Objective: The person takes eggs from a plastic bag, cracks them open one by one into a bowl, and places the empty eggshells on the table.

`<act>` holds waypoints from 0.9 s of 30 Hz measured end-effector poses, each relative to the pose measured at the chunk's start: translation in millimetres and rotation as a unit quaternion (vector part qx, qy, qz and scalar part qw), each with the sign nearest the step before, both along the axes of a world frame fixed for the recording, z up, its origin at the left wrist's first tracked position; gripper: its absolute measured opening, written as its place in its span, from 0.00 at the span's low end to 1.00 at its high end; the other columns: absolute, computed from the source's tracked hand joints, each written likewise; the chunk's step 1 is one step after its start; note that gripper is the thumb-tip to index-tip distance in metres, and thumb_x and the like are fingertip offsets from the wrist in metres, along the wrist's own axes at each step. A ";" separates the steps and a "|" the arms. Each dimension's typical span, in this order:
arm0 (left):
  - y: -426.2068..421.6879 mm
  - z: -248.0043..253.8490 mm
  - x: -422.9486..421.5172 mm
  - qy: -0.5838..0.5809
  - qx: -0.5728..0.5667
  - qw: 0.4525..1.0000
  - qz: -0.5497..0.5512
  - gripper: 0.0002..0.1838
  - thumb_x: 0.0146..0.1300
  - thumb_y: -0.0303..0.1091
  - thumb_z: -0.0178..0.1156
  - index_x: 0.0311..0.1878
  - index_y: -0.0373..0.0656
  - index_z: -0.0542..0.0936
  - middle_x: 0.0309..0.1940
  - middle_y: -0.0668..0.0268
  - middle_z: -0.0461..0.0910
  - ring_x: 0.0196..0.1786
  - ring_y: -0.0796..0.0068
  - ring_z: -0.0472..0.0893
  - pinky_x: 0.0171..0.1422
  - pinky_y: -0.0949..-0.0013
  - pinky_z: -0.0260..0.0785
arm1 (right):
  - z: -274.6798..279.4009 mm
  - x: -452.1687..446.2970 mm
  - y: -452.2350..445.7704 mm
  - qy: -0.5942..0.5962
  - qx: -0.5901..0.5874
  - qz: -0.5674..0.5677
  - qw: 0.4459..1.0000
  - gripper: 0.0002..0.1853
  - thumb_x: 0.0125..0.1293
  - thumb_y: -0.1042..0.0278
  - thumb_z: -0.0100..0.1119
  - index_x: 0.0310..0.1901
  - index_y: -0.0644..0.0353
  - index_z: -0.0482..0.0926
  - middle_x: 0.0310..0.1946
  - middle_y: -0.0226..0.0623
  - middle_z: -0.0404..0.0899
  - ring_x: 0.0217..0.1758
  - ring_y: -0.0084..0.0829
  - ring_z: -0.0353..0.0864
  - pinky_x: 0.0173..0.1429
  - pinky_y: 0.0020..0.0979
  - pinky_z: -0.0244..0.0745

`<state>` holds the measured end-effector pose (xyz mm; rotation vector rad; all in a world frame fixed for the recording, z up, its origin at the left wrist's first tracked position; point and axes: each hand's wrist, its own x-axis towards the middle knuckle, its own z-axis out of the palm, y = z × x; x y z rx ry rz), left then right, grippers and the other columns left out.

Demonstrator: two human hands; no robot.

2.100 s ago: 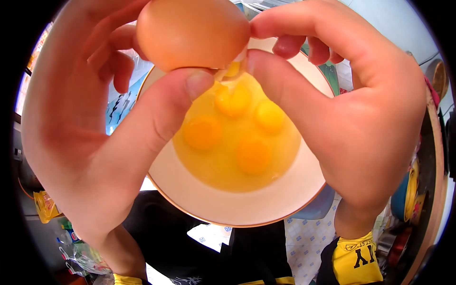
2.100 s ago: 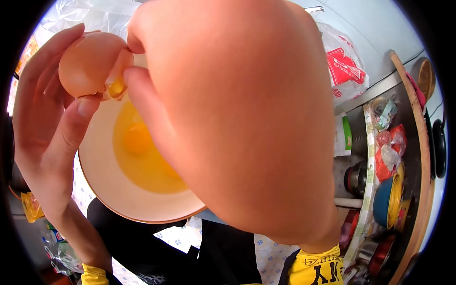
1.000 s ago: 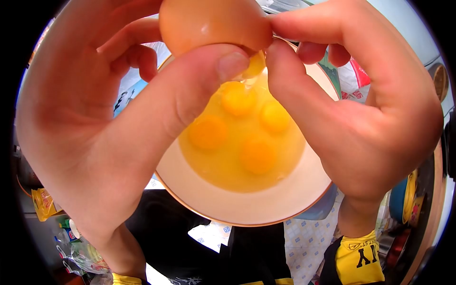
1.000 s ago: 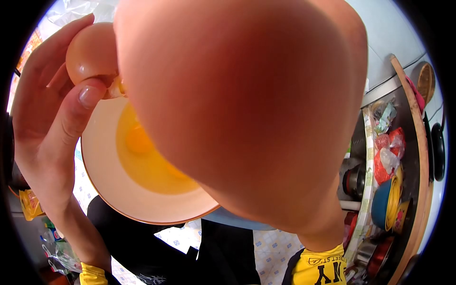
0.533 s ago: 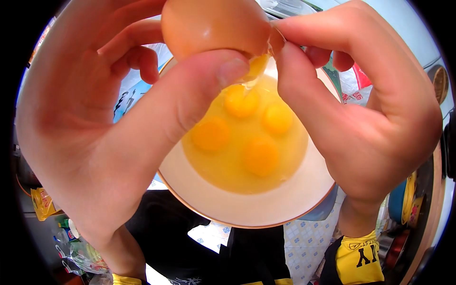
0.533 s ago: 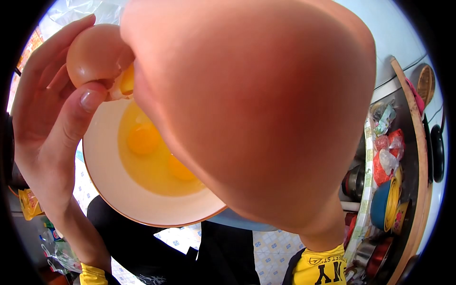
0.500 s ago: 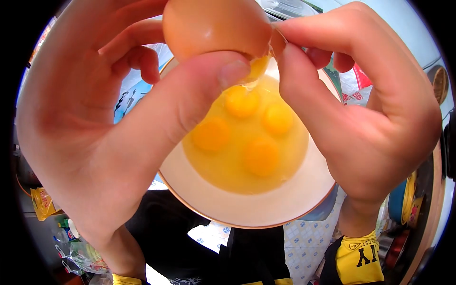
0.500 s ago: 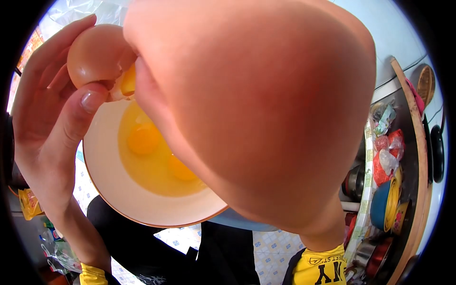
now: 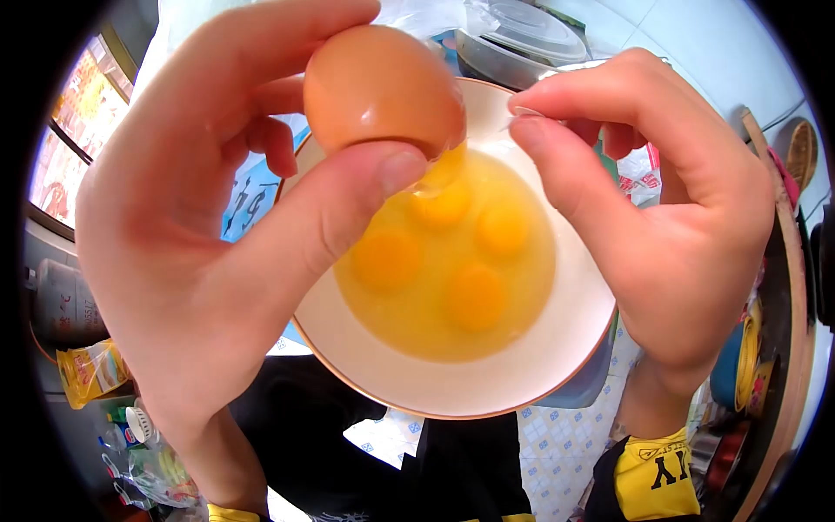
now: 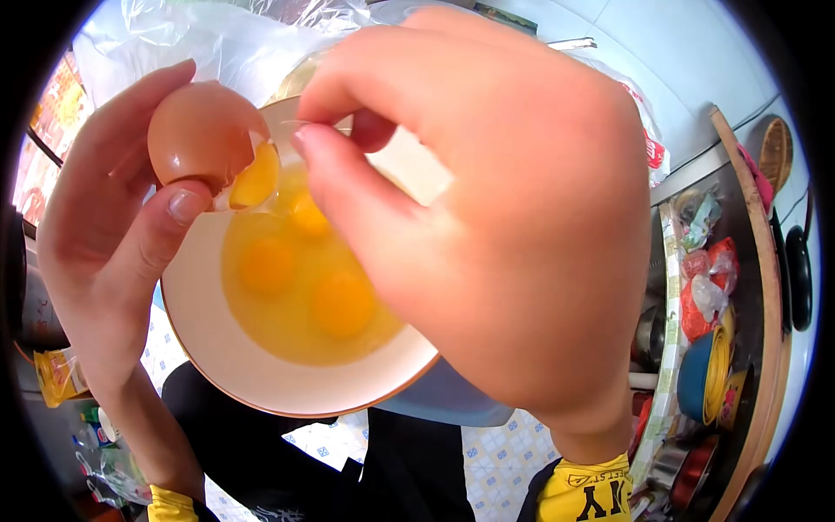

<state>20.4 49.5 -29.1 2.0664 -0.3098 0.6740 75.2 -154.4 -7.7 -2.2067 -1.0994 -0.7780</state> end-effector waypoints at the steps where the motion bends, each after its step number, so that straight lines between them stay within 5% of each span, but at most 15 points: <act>1: 0.2 0.3 0.5 0.002 -0.005 1.000 -0.007 0.29 0.62 0.30 0.66 0.65 0.33 0.71 0.55 0.51 0.79 0.56 0.61 0.80 0.62 0.63 0.74 | -1.3 1.1 -2.8 0.002 0.002 -0.005 1.000 0.05 0.56 0.81 0.64 0.35 0.65 0.82 0.29 0.29 0.80 0.32 0.19 0.72 0.37 0.21 0.64; 4: 0.7 1.0 0.4 0.007 0.004 1.000 -0.007 0.29 0.62 0.31 0.66 0.65 0.33 0.71 0.56 0.51 0.78 0.57 0.61 0.80 0.64 0.63 0.72 | -4.7 7.3 -20.3 -0.016 0.054 0.053 0.997 0.05 0.58 0.81 0.64 0.37 0.65 0.82 0.30 0.29 0.81 0.32 0.18 0.72 0.38 0.20 0.65; 9: 4.5 0.7 -0.1 0.002 -0.012 1.000 -0.007 0.29 0.62 0.31 0.64 0.65 0.34 0.71 0.59 0.49 0.76 0.61 0.60 0.77 0.69 0.62 0.67 | 9.7 16.2 -61.3 0.166 0.037 -0.176 0.969 0.07 0.60 0.72 0.65 0.37 0.66 0.81 0.30 0.27 0.80 0.31 0.15 0.70 0.38 0.19 0.66; 13: 4.1 3.9 -1.6 0.035 0.039 0.999 0.005 0.30 0.62 0.31 0.64 0.66 0.33 0.69 0.60 0.49 0.75 0.62 0.59 0.76 0.69 0.61 0.66 | -15.3 45.6 -75.7 0.259 -0.004 -0.198 0.945 0.09 0.58 0.67 0.65 0.34 0.65 0.81 0.26 0.40 0.80 0.29 0.33 0.78 0.37 0.32 0.72; 27: 8.8 -0.3 7.2 0.002 0.045 0.997 -0.063 0.27 0.64 0.27 0.62 0.66 0.34 0.70 0.62 0.49 0.74 0.62 0.58 0.76 0.69 0.59 0.67 | -33.2 56.8 -69.7 0.147 -0.011 -0.220 0.964 0.06 0.59 0.72 0.59 0.36 0.63 0.82 0.30 0.43 0.77 0.34 0.41 0.78 0.39 0.38 0.72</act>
